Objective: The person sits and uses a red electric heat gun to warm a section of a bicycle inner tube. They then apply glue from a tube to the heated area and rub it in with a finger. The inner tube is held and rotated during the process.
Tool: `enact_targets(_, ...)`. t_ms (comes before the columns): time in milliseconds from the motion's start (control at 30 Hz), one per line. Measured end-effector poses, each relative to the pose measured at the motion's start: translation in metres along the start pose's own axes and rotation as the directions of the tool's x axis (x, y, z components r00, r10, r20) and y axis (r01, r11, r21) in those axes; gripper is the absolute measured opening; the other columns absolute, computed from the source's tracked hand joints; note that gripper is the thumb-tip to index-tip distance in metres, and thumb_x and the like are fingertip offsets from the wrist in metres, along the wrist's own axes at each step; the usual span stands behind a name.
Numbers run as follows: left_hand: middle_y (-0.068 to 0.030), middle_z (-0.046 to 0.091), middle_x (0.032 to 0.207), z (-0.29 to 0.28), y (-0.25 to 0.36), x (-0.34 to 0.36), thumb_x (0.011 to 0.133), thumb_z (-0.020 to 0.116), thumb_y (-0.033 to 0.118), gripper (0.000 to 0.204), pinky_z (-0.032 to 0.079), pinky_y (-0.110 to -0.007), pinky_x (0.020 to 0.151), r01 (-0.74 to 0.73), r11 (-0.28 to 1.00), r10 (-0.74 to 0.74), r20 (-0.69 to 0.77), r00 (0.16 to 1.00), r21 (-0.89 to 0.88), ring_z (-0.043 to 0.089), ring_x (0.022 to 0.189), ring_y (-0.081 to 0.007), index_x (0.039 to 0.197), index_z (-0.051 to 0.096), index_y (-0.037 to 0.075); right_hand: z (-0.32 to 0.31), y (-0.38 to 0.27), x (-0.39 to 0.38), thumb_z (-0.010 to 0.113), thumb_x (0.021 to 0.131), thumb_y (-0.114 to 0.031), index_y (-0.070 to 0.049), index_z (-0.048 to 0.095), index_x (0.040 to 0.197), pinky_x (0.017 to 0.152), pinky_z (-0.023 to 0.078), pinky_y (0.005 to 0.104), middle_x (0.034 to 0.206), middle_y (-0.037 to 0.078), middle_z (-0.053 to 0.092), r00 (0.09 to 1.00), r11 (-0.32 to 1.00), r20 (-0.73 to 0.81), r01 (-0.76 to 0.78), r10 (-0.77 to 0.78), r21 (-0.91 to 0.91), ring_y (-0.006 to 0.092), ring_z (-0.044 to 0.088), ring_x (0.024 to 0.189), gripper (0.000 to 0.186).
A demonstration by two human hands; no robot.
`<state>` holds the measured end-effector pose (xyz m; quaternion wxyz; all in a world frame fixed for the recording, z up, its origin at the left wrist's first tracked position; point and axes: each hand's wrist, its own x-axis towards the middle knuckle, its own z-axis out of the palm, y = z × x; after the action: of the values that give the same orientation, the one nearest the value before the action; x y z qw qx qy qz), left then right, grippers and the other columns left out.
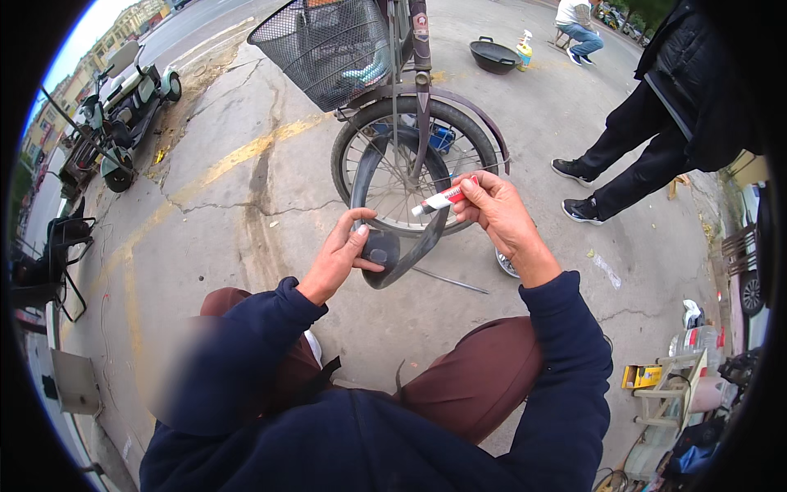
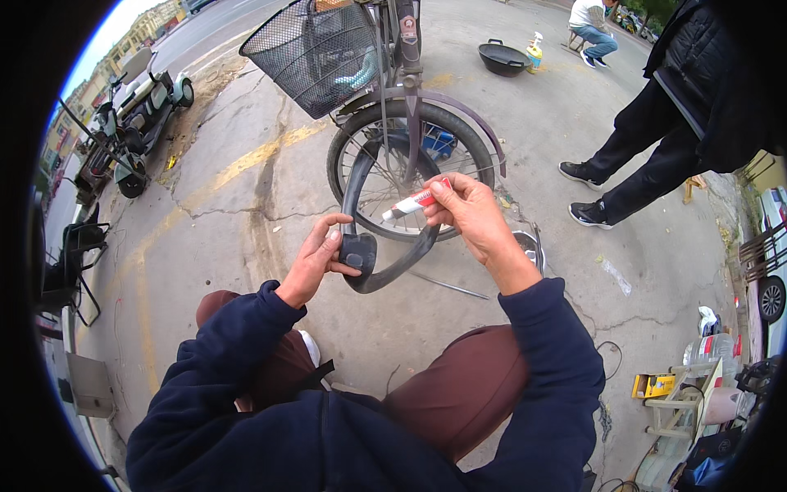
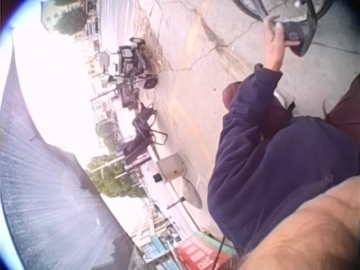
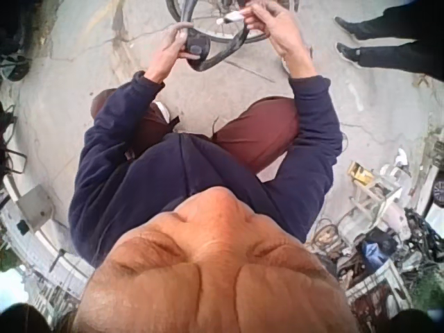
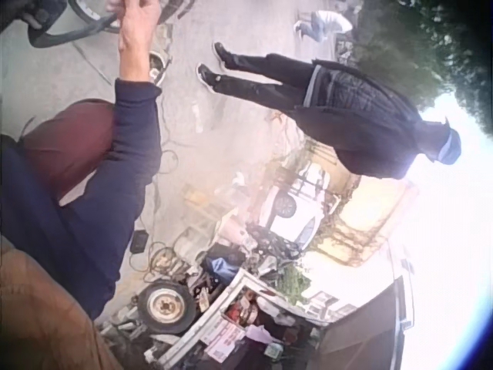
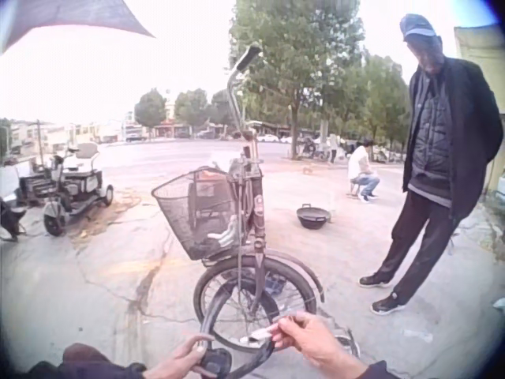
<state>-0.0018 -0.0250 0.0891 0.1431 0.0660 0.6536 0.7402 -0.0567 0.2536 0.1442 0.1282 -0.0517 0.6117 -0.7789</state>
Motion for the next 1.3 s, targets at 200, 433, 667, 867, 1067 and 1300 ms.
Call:
enact_targets(200, -0.01, 0.053, 0.099, -0.002, -0.008, -0.009, 0.106, 0.043, 0.032, 0.033, 0.061, -0.033, 0.078, -0.125, 0.992, 0.123, 0.069, 0.99, 0.016, 0.06, 0.091, -0.0169, 0.125, 0.041, 0.005, 0.064, 0.043, -0.01, 0.06, 0.1, -0.024, -0.001, 0.063, 0.104, 0.068, 0.055, 0.0256, 0.092, 0.005, 0.067, 0.992, 0.981, -0.082, -0.081, 0.097, 0.175, 0.0102, 0.063, 0.076, 0.024)
enact_targets(433, -0.0091, 0.058, 0.096, -0.01, -0.013, -0.004, 0.105, 0.047, 0.019, 0.019, 0.061, -0.03, 0.071, -0.16, 0.973, 0.161, 0.011, 0.987, 0.165, 0.062, 0.087, -0.0145, 0.114, 0.044, 0.002, 0.075, 0.067, -0.021, 0.062, 0.099, -0.021, -0.003, 0.064, 0.102, 0.069, 0.056, 0.0265, 0.092, 0.004, 0.068, 0.977, 0.95, -0.145, -0.107, 0.155, 0.295, 0.0103, 0.063, 0.076, 0.019)
enact_targets(667, -0.0142, 0.061, 0.09, -0.008, -0.012, -0.004, 0.104, 0.047, 0.019, 0.017, 0.055, -0.033, 0.068, -0.183, 0.915, 0.195, 0.002, 0.981, 0.36, 0.065, 0.075, -0.022, 0.107, 0.046, 0.002, 0.079, 0.076, -0.029, 0.061, 0.099, -0.021, -0.002, 0.065, 0.108, 0.07, 0.058, 0.027, 0.093, 0.005, 0.069, 0.984, 0.96, -0.175, 0.027, 0.024, 0.28, 0.0101, 0.066, 0.075, 0.021)
enact_targets(867, -0.0054, 0.053, 0.09, -0.004, -0.023, 0.006, 0.106, 0.044, 0.029, 0.029, 0.061, -0.03, 0.069, -0.209, 0.973, 0.212, -0.023, 0.977, 0.096, 0.06, 0.081, -0.0144, 0.105, 0.051, 0.001, 0.081, 0.081, -0.033, 0.061, 0.099, -0.019, -0.001, 0.064, 0.111, 0.072, 0.059, 0.0281, 0.095, 0.006, 0.07, 0.982, 0.966, -0.167, 0.128, -0.091, 0.226, 0.0113, 0.066, 0.077, 0.022)
enact_targets(1067, -0.002, 0.042, 0.087, -0.004, -0.025, 0.011, 0.106, 0.04, 0.04, 0.04, 0.062, -0.031, 0.069, -0.031, 0.999, 0.03, -0.012, 0.999, -0.036, 0.053, 0.081, -0.0109, 0.103, 0.051, 0.002, 0.078, 0.085, -0.033, 0.062, 0.098, -0.019, 0.001, 0.064, 0.112, 0.073, 0.059, 0.0284, 0.096, 0.008, 0.07, 0.979, 0.968, -0.182, 0.13, -0.091, 0.216, 0.0121, 0.066, 0.079, 0.024)
enact_targets(1300, -0.0084, 0.059, 0.096, 0.004, -0.019, 0.011, 0.105, 0.046, 0.02, 0.02, 0.061, -0.03, 0.071, -0.115, 0.992, 0.117, -0.029, 0.993, 0.045, 0.061, 0.087, -0.0128, 0.116, 0.045, 0.003, 0.066, 0.088, -0.033, 0.063, 0.098, -0.019, -0.001, 0.064, 0.112, 0.074, 0.058, 0.0286, 0.097, 0.007, 0.07, 0.969, 0.945, -0.248, 0.067, 0.016, 0.322, 0.013, 0.067, 0.08, 0.023)
